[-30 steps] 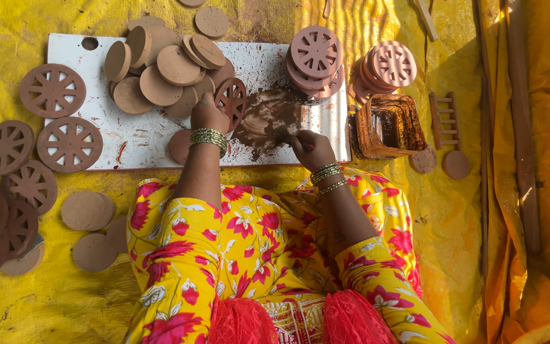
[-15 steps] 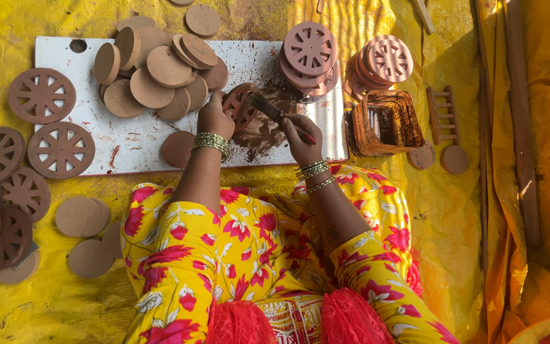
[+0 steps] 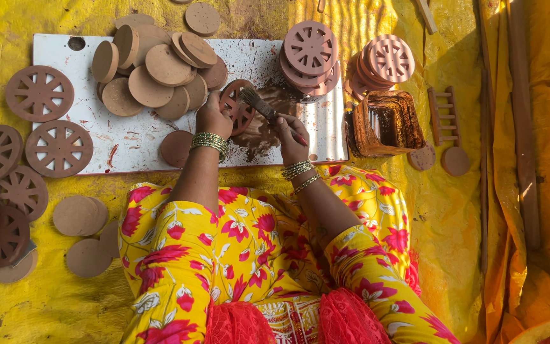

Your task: The person sits on the ground and spreads a brown paste over wheel-shaped decorative discs using a small brush-like tool, working one disc at a time on a white board. Coated discs are stacked nearby and plain discs are taken from a pile as each is finished.

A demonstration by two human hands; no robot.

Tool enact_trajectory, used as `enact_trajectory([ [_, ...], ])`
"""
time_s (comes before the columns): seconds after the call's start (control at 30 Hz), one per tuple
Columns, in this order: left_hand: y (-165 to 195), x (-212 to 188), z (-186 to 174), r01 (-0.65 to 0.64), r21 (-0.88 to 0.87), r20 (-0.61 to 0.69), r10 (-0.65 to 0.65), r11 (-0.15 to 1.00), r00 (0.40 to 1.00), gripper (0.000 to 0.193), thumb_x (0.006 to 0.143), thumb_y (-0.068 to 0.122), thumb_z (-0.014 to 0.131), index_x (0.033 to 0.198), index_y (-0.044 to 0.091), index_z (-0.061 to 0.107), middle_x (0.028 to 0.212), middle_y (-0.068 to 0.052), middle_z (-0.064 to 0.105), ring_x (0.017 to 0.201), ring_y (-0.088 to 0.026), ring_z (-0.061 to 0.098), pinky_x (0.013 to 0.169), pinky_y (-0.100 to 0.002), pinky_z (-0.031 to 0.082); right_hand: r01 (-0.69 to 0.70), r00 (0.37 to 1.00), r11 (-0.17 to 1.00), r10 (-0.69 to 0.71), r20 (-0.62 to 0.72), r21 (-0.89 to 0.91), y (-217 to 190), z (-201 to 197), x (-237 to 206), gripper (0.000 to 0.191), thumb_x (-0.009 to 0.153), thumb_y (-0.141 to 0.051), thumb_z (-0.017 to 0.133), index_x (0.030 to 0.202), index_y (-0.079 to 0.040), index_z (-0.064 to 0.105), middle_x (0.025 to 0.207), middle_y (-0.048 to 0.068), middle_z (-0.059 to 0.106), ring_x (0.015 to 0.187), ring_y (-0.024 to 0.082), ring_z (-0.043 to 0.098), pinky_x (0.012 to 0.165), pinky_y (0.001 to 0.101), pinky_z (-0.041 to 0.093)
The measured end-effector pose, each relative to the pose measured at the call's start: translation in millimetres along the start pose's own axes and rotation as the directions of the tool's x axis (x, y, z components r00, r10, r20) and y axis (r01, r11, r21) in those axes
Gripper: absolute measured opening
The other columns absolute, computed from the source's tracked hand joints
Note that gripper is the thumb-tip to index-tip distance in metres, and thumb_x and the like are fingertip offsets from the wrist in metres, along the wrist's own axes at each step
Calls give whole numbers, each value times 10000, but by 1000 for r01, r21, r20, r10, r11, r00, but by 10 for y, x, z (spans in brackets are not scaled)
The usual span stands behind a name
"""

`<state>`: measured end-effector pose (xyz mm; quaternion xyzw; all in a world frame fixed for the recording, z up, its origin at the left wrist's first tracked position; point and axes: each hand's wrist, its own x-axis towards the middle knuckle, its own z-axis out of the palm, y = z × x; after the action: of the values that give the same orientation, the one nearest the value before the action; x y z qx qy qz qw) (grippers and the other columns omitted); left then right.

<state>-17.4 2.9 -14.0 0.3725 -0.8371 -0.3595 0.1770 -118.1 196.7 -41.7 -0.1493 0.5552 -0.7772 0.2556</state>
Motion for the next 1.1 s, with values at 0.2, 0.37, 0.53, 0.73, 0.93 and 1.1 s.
enact_trajectory([
  [0.2, -13, 0, 32, 25, -67, 33, -23, 997, 999, 472, 866, 15, 680, 1321, 70, 567, 1099, -210, 732, 1030, -389, 706, 860, -483, 565, -4, 1000, 997, 2, 21, 77, 81, 43, -18, 281, 1042, -203, 640, 1223, 12, 629, 1101, 122, 743, 975, 184, 744, 872, 306, 610],
  [0.37, -2, 4, 41, -30, -25, 8, 30, 999, 1000, 502, 868, 16, 695, 1347, 57, 551, 1136, -241, 706, 1059, -411, 681, 885, -487, 554, -83, 997, 997, 83, 10, -6, 34, -43, 128, 271, 1027, -197, 646, 1197, 14, 644, 1089, 121, 747, 951, 180, 746, 818, 299, 602],
  [0.53, 68, -28, -15, -7, 6, 71, 7, 1000, 997, 486, 884, 1, 655, 1353, 73, 548, 1157, -225, 705, 1066, -408, 680, 881, -493, 552, 172, 979, 938, -129, 156, -301, -150, -57, 140, 234, 1039, -181, 665, 1139, 30, 685, 1029, 110, 750, 923, 146, 735, 818, 278, 591],
  [0.73, 259, -108, -82, -123, 68, 131, 113, 990, 985, 463, 908, 11, 627, 1359, 77, 543, 1144, -228, 698, 1042, -417, 678, 861, -500, 553, 267, 964, 711, -194, 183, -650, -672, -10, 114, 178, 1003, -177, 691, 964, -8, 733, 755, 57, 754, 694, 88, 699, 648, 257, 541],
  [0.93, 335, -147, -86, -189, 113, 149, 171, 976, 974, 436, 906, 11, 619, 1334, 64, 551, 1138, -231, 697, 1040, -426, 675, 850, -506, 553, 313, 950, 668, -211, 232, -675, -863, 180, 44, 180, 997, -167, 680, 934, -1, 704, 711, 82, 714, 632, 93, 664, 610, 269, 517],
  [1.1, 388, -170, -73, -129, 177, 133, 106, 976, 985, 464, 914, 0, 596, 1369, 78, 550, 1106, -224, 705, 1003, -422, 684, 823, -509, 557, 326, 944, 681, -204, 258, -656, -1008, 148, 19, 161, 1014, -148, 647, 969, -7, 709, 725, 70, 704, 649, 103, 646, 606, 275, 508],
])
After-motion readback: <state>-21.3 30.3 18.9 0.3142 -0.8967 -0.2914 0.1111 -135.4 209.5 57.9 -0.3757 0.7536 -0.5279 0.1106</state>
